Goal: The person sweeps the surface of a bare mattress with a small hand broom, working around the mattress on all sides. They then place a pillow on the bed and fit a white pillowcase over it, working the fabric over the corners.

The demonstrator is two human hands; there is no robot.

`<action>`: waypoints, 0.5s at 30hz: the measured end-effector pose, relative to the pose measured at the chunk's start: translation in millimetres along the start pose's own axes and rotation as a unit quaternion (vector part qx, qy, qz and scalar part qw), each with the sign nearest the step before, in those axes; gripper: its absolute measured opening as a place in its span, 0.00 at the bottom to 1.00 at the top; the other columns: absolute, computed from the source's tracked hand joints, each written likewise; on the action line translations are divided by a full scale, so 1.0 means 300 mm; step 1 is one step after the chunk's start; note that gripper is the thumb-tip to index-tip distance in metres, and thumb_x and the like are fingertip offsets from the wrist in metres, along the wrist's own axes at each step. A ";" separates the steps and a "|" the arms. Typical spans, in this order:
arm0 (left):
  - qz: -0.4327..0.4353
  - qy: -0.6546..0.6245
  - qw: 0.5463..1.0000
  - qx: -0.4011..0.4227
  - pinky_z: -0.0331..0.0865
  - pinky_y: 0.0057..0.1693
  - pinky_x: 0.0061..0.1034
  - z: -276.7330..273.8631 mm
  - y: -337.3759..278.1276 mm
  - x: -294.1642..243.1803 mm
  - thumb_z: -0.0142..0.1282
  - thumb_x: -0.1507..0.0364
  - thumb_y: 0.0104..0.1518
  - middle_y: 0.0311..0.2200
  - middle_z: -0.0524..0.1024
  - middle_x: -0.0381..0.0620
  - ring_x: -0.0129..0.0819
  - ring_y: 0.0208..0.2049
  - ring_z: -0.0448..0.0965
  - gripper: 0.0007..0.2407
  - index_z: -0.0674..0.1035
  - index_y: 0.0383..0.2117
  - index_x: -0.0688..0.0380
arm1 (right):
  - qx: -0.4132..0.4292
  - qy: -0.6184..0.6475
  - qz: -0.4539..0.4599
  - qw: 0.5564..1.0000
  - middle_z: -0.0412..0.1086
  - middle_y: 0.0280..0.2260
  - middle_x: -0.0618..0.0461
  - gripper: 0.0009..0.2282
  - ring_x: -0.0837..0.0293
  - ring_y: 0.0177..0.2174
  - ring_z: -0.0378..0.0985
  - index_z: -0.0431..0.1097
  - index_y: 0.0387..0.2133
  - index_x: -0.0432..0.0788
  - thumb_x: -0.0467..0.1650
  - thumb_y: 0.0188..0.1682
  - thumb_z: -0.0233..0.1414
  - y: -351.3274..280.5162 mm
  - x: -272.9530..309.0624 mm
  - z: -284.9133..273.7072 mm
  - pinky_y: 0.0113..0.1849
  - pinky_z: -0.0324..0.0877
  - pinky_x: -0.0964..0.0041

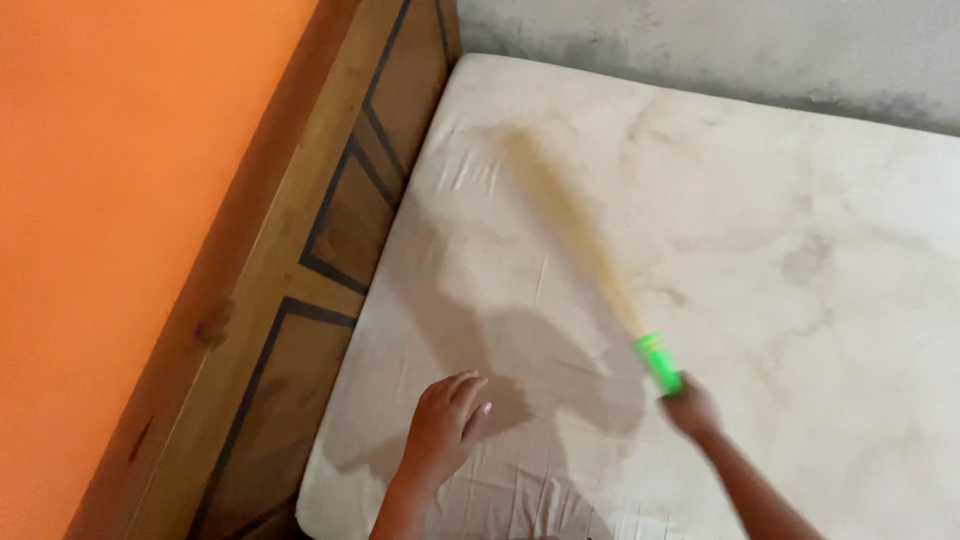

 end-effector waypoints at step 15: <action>-0.015 -0.013 1.000 0.001 0.64 0.60 0.43 0.016 0.052 0.033 0.58 0.69 0.57 0.52 0.77 0.54 0.52 0.54 0.73 0.15 0.77 0.49 0.62 | -0.006 0.416 0.257 0.872 0.58 0.17 0.46 0.07 0.50 0.12 0.60 0.59 0.25 0.43 0.24 0.42 0.53 0.326 0.220 0.349 0.14 0.60 0.51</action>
Point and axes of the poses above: each hand's wrist, its own y-axis towards the middle knuckle, its own z-axis out of the palm, x = y × z, the point moved 9 cm from there along y, towards the middle knuckle
